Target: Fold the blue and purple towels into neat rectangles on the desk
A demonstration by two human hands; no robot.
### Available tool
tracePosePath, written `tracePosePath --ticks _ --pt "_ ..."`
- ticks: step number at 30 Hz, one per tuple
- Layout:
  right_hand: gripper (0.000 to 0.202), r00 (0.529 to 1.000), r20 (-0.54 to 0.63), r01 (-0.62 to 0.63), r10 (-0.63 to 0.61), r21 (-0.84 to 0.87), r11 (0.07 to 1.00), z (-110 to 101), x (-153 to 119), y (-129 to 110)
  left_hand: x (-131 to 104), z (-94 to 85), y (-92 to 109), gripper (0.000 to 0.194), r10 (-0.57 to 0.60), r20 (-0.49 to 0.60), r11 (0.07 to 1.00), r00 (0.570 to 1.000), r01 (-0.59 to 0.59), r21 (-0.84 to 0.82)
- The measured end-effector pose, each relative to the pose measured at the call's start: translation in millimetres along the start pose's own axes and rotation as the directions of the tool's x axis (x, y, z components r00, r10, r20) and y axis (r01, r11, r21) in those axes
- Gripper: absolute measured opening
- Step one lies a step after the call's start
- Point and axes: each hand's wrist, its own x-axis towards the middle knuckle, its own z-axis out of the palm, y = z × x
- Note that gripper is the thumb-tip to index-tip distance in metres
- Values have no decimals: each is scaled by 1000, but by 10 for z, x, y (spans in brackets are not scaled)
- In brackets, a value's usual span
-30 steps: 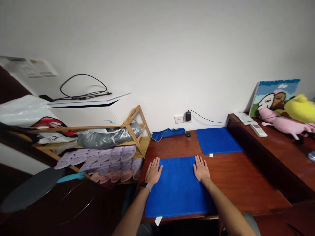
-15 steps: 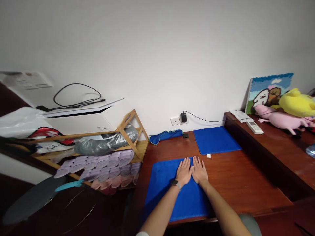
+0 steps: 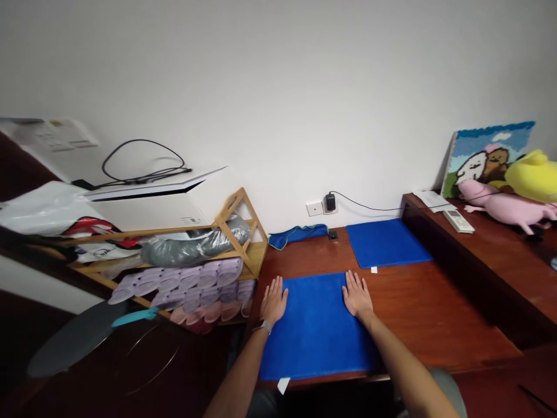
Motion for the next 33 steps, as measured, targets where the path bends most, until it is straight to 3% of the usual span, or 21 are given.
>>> tracePosePath --ticks 3,5,8,12,16,20,23,29,31,33 --pt "69 999 48 -6 5 17 1000 -75 -48 7 -6 26 73 63 -9 -27 1000 1000 8 -14" --pt "70 1000 20 -16 15 28 999 -79 -164 29 3 43 93 64 -12 -37 1000 999 11 -25" --pt "70 997 -76 -1 2 22 1000 16 -446 76 20 77 75 64 -8 -53 999 999 6 -34" --pt "69 997 -65 32 -31 5 999 173 -773 100 36 123 65 64 6 -93 999 996 -10 -40" --pt "67 999 -31 16 -16 14 1000 176 -857 62 49 107 45 63 8 -104 999 995 -12 -35" --pt "67 1000 -22 14 -14 29 999 96 -852 12 33 -18 78 62 25 -148 1000 989 -26 -6" --pt "67 1000 -12 13 -13 30 999 53 -863 -11 -93 -102 449 60 126 -188 992 974 -130 -5" --pt "67 1000 5 25 -25 16 1000 79 -868 13 -596 64 1901 62 387 -102 905 917 -398 -152" --pt "67 999 0 41 -41 14 999 104 -862 28 -694 126 2068 63 416 -52 889 908 -418 -187" --pt "67 999 -16 38 -38 18 999 119 -861 34 -742 133 1899 64 396 -19 900 918 -393 -186"
